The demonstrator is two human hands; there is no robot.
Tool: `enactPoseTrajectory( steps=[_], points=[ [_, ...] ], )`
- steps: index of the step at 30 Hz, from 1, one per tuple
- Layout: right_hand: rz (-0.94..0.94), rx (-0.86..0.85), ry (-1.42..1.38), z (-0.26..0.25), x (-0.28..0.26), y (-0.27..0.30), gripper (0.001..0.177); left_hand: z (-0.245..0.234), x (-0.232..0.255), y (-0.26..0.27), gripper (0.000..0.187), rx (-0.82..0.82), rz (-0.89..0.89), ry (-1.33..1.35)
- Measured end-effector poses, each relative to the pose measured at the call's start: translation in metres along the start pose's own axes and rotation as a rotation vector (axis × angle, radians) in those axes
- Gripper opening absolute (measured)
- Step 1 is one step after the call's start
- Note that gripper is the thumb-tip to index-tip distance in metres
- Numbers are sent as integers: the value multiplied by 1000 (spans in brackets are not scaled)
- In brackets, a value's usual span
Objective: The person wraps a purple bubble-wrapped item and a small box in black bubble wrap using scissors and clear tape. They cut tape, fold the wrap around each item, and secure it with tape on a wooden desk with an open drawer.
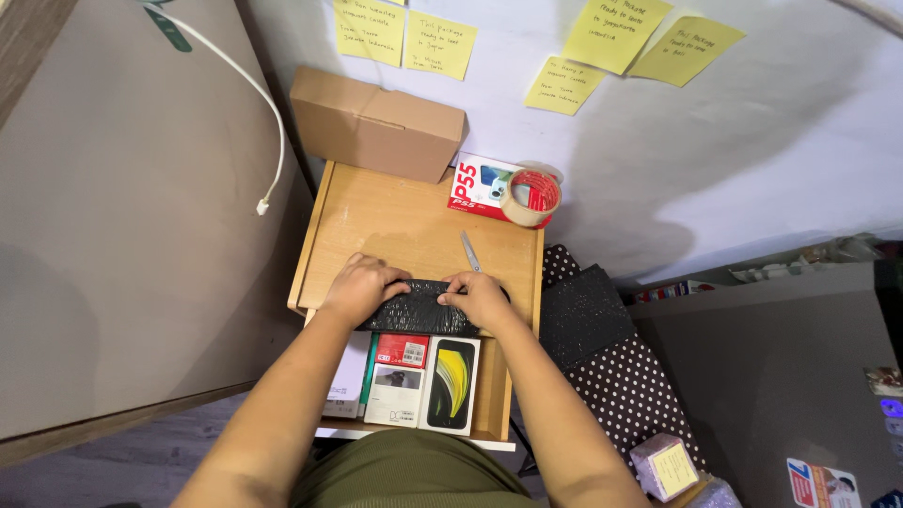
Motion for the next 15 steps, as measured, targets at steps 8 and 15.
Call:
enactPoseTrajectory(
  steps=[8, 15],
  points=[
    [-117, 169, -157, -15, -11, 26, 19, -14, 39, 36, 32, -142, 239, 38],
    [-518, 125, 444, -19, -76, 57, 53, -13, 71, 87, 12, -11, 620, 44]
  ],
)
Point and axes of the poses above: each hand's wrist, its own y-axis away from the middle knuckle, its own z-axis out of the palm, x = y × z, the point moved 7 cm from there along -y, towards the middle knuckle, and after that the axes turned 7 degrees about y, right-handed, at the moved point
